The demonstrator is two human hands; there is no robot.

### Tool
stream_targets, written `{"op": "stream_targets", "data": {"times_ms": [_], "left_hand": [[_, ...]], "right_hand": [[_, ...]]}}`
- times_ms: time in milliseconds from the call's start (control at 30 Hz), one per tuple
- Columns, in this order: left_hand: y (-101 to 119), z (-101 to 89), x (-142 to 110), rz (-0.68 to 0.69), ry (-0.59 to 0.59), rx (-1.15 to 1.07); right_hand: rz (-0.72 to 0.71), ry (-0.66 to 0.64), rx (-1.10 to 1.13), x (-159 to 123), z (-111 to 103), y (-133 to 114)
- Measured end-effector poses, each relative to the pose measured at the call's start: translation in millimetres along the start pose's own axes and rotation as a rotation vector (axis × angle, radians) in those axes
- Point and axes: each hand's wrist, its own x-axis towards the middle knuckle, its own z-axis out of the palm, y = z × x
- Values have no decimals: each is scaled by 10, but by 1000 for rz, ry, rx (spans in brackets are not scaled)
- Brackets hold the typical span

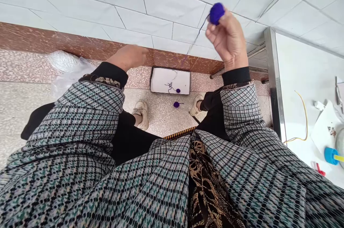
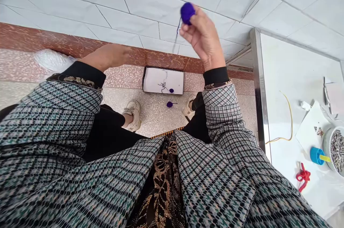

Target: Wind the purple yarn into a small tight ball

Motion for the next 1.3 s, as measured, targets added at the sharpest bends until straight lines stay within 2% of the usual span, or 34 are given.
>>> {"op": "stream_targets", "data": {"times_ms": [67,133,233,333,467,600,667,733,800,867,933,1000,1100,1133,1200,1300], "left_hand": [[273,114,-11,4,133,-161],[603,220,-42,121,209,-459],[1028,351,-76,304,147,-735],[1216,443,-72,335,119,-801],[1210,494,-100,218,184,-559],[1179,441,-201,366,156,-138],[1156,368,-223,406,151,-7],[1107,274,-200,392,205,54],[1041,186,-149,360,253,65],[989,133,-106,324,243,30],[985,129,-105,283,165,-29],[1039,153,-152,272,2,-97],[1174,161,-270,313,-199,-198],[1213,140,-306,310,-217,-222],[1257,67,-352,263,-196,-240],[1238,-56,-350,182,-127,-232]], "right_hand": [[149,-100,-97,-76,145,52],[272,-120,-189,-142,291,78],[347,-142,-269,-195,451,109],[341,-187,-281,-168,485,164],[215,-99,-306,-8,379,293],[71,-13,-527,105,253,409],[69,-80,-697,66,227,415],[130,-235,-778,-23,232,384],[213,-383,-708,-112,262,332],[248,-417,-539,-150,303,285],[189,-325,-376,-119,347,261],[100,-164,-273,-45,384,265],[119,-32,-398,25,398,305],[158,-52,-481,20,386,318],[237,-191,-612,-29,338,332],[312,-475,-511,-117,235,305]]}}
